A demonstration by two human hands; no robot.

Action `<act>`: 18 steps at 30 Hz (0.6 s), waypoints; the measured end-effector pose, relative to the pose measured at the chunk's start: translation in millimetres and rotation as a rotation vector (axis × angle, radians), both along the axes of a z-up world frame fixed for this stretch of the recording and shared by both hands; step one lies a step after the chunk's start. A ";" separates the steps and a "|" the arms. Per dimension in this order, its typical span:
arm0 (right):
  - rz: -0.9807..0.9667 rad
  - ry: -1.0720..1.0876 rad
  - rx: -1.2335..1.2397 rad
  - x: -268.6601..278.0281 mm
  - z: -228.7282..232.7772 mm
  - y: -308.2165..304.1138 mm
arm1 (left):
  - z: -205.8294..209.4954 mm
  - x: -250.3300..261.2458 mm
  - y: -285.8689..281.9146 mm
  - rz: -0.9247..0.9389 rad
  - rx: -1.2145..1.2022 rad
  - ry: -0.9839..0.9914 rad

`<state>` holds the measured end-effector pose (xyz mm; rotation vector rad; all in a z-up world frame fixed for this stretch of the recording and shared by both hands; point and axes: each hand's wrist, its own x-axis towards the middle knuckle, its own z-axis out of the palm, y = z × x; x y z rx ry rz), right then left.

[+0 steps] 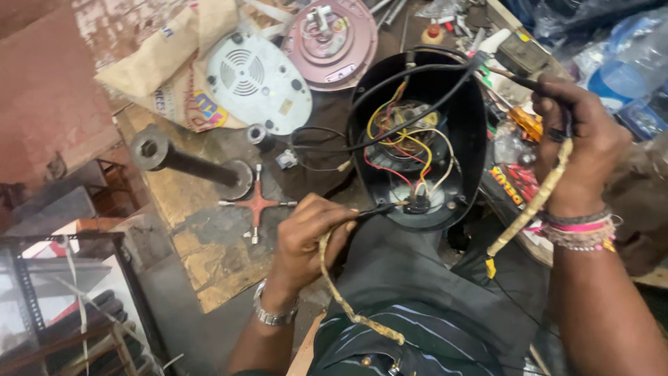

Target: The person is seated on the floor in a workshop, repairing a small electric motor. They use a soldering iron to work on the internal wiring and components of the motor, which is held in their lap.

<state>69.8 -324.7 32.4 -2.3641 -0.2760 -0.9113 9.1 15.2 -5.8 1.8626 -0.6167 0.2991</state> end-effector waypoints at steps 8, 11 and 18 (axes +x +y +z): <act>0.045 0.006 -0.018 -2.1 -10.9 -17.8 | 9.1 -34.3 30.9 0.473 0.145 -0.363; 0.070 -0.019 0.028 -1.0 -8.9 -16.9 | 16.1 -37.0 38.8 0.605 0.223 -0.356; 0.077 -0.045 -0.044 -8.4 -4.7 -18.9 | 13.5 -37.0 35.7 0.394 0.061 -0.324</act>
